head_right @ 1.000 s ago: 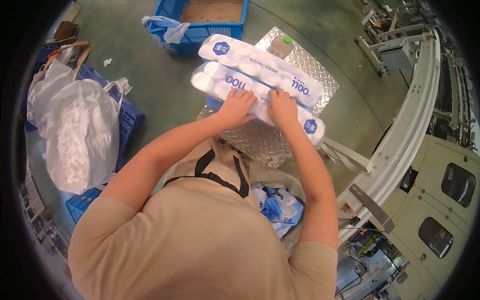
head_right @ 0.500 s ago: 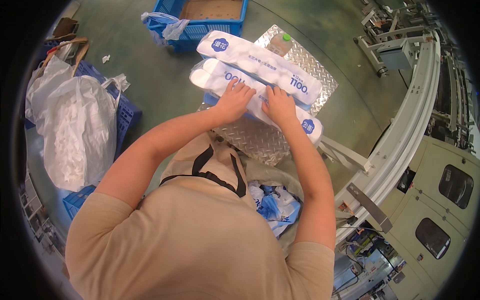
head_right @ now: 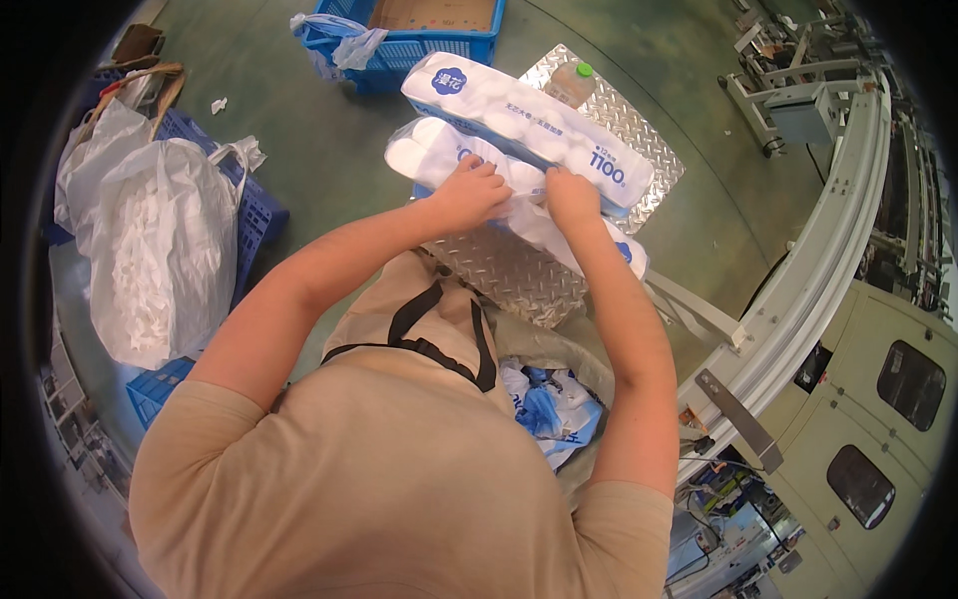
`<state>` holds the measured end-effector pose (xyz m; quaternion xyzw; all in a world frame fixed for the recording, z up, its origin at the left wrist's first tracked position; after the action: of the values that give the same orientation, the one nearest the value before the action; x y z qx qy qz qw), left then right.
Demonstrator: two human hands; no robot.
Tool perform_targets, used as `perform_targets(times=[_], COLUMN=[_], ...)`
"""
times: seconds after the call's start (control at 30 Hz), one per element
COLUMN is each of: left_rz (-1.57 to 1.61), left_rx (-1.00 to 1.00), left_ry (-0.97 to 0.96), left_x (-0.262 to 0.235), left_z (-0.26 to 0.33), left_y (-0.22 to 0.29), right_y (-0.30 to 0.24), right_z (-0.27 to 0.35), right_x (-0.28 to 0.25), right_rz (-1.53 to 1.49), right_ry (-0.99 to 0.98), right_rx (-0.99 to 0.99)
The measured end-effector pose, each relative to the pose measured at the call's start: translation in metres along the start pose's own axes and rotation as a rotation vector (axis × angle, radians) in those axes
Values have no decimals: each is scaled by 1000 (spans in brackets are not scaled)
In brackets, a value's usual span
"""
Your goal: The person takes individual rolls of toilet paper from a large bag and places them into a plastic outer packaging sleeve on a metal table, eventually lifting the filled pack.
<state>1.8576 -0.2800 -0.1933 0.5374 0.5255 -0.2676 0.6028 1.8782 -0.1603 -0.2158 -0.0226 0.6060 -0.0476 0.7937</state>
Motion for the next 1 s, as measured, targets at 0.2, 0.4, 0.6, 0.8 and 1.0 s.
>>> perform_targets(times=[0.2, 0.4, 0.6, 0.8, 1.0], left_rz=[113, 22, -9, -12, 53], left_rx=[118, 37, -48, -61, -94], left_ry=[-53, -25, 45, 4, 128], left_x=[-23, -46, -25, -26, -34], left_z=[54, 75, 59, 43, 30], left_y=[26, 1, -6, -11, -13], right_y=[58, 68, 53, 35, -48], right_z=[8, 1, 1, 22, 26], right_x=[-17, -17, -18, -29, -27], right_rz=[-223, -265, -255, -511, -201], right_ry=[52, 148, 177, 269, 574], right_rx=[267, 288, 353, 439, 38])
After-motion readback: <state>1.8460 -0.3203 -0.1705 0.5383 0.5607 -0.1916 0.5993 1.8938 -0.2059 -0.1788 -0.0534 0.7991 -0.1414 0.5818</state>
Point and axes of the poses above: each hand's wrist, its own z-axis away from the middle knuckle, its own x-axis out of the palm, y = z × x, the point moved 9 cm from there along -z, towards the middle knuckle, and after that the axes turned 10 degrees about -x, right-handed, at the moved point
